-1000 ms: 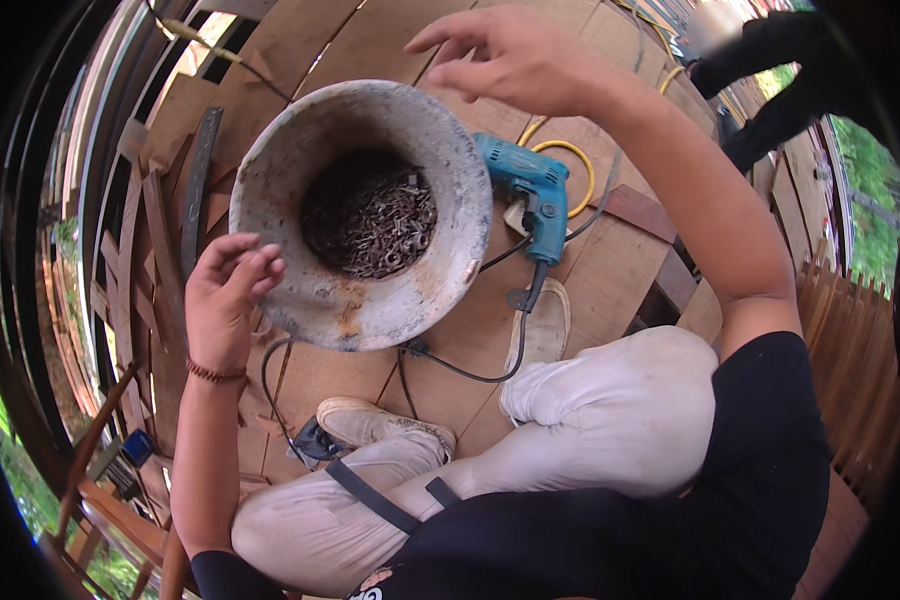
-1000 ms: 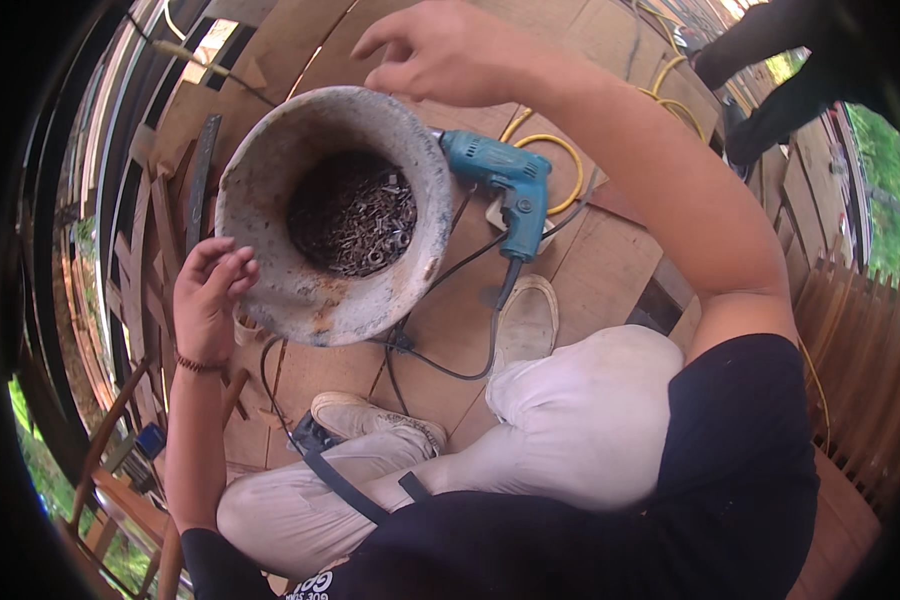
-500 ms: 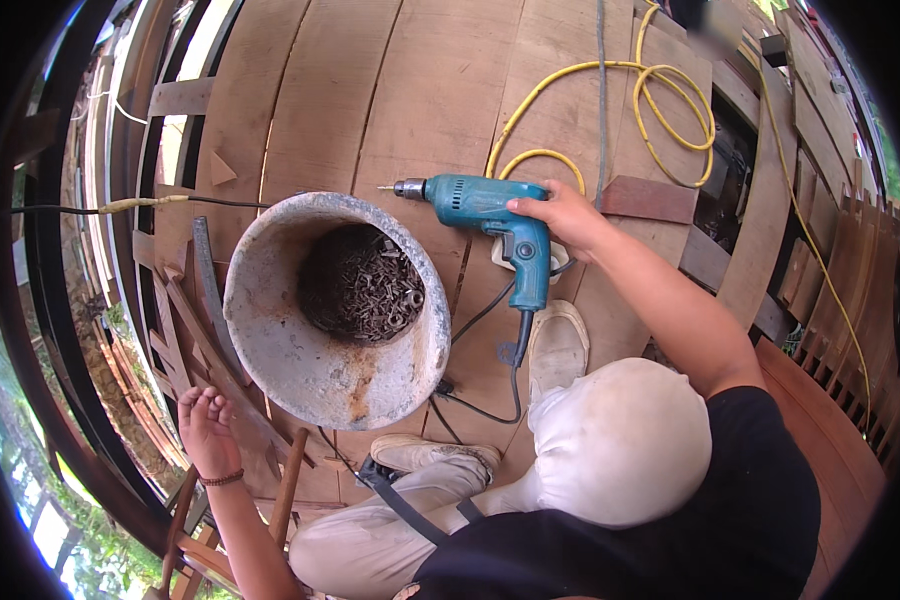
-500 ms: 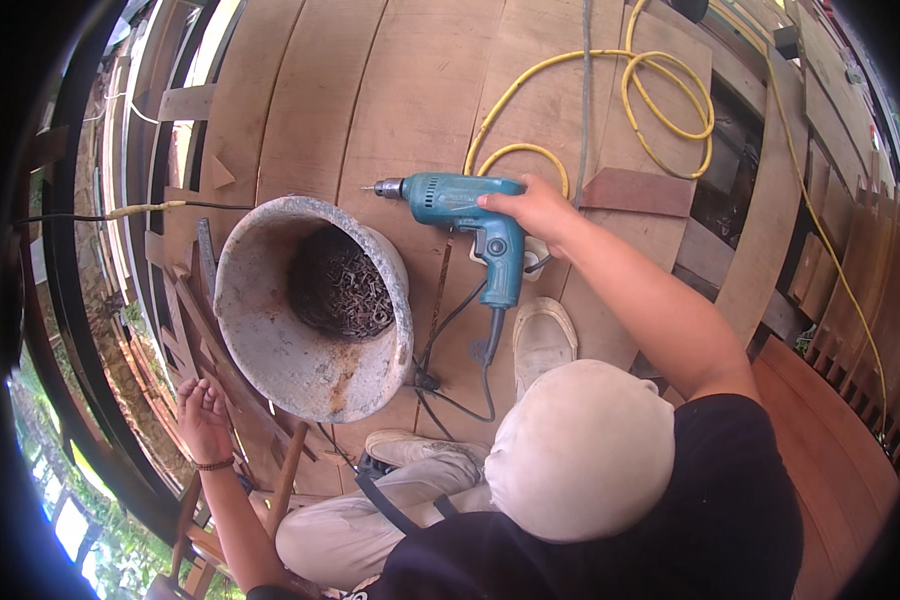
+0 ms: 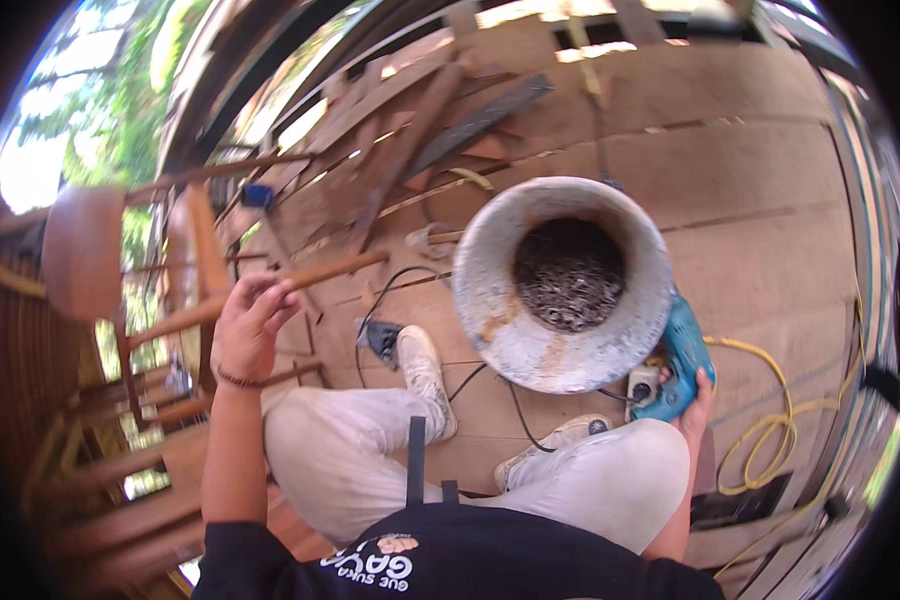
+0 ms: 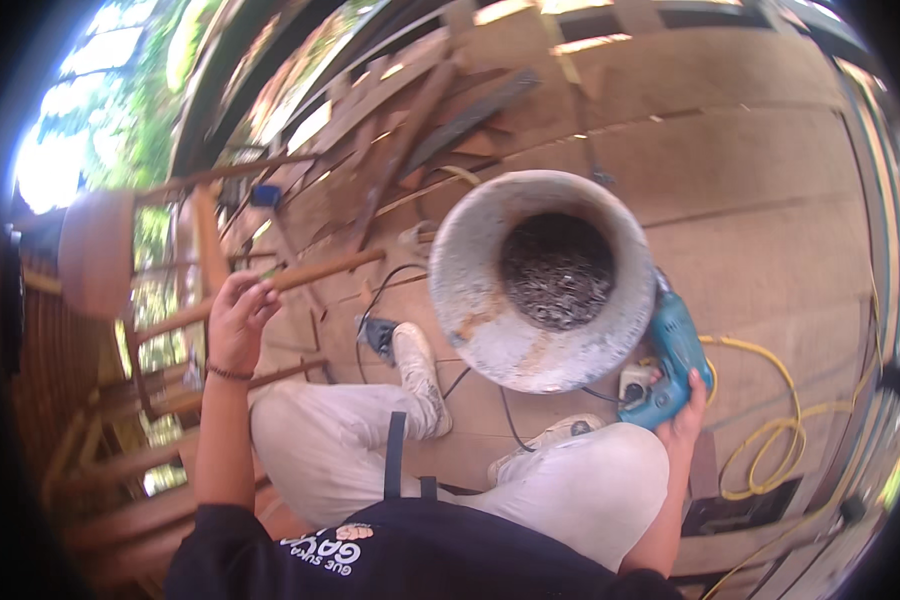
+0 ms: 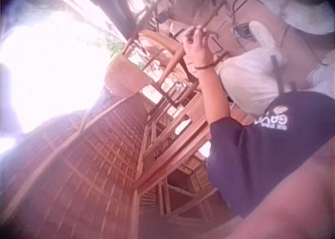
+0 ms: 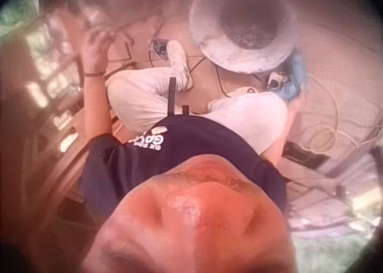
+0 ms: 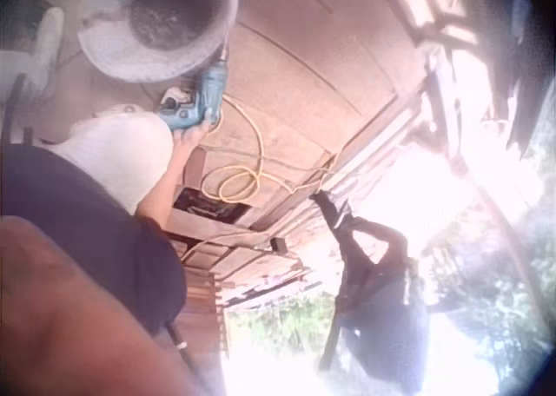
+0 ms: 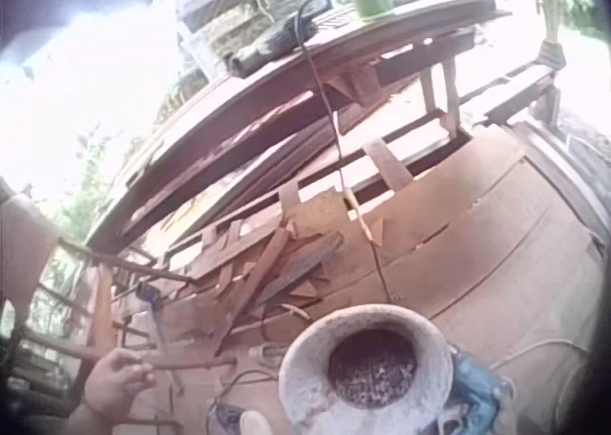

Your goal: The person selects screws from a bucket, then uses a corded drill to drive screws into the legs of an overturned wooden chair. The person also applies a paste-like substance into drilled holes using a small stick.

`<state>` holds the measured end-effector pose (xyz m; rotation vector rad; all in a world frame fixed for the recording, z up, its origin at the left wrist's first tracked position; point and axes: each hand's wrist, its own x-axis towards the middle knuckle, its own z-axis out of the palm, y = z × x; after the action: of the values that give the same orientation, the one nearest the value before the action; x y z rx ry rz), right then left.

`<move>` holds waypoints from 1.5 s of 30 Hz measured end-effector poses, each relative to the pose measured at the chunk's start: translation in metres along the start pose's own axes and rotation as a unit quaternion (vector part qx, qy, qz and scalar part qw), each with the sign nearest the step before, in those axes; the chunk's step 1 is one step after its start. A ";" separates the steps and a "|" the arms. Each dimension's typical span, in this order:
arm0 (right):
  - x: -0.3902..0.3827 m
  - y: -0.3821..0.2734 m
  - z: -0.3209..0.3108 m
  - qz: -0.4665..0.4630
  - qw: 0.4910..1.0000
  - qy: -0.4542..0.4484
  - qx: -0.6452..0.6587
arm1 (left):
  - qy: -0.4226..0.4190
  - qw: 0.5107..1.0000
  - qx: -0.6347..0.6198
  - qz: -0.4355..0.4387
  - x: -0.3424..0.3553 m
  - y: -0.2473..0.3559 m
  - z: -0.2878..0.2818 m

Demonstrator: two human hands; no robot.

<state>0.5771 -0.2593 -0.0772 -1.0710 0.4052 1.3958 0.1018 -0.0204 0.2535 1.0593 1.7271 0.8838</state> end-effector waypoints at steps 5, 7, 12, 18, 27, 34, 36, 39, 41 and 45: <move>0.004 -0.025 -0.033 -0.069 0.987 -0.138 -0.034 | 0.009 0.996 -0.080 -0.024 -0.032 -0.016 -0.014; -0.022 -0.036 -0.003 -0.180 0.981 -0.071 -0.009 | 0.025 0.991 -0.122 -0.041 -0.036 -0.049 -0.014; -0.061 -0.074 0.061 -0.356 0.917 -0.172 -0.051 | -0.018 0.969 -0.241 -0.051 -0.013 -0.094 -0.011; -0.118 -0.022 0.207 -0.397 0.856 -0.266 -0.198 | -0.102 0.911 -0.399 0.008 0.011 -0.106 -0.057; -0.180 0.138 0.357 -0.314 0.703 -0.436 -0.466 | -0.026 0.880 -0.471 0.049 0.024 -0.155 -0.178; -0.207 0.217 0.379 -0.237 0.694 -0.456 -0.504 | -0.027 0.878 -0.478 0.026 0.014 -0.161 -0.199; -0.206 0.225 0.371 -0.284 0.664 -0.466 -0.511 | -0.030 0.872 -0.488 0.024 0.016 -0.158 -0.201; -0.208 0.234 0.365 -0.327 0.661 -0.471 -0.484 | -0.014 0.869 -0.494 0.023 0.024 -0.161 -0.209; -0.217 0.240 0.368 -0.291 0.713 -0.446 -0.457 | 0.010 0.886 -0.461 0.050 0.025 -0.165 -0.216; -0.230 0.227 0.391 -0.170 0.834 -0.350 -0.392 | 0.064 0.917 -0.295 0.262 0.005 -0.148 -0.239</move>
<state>0.1872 -0.1241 0.2177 -1.0862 -0.9351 1.5308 -0.1630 -0.0996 0.2027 1.0632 1.1420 1.7169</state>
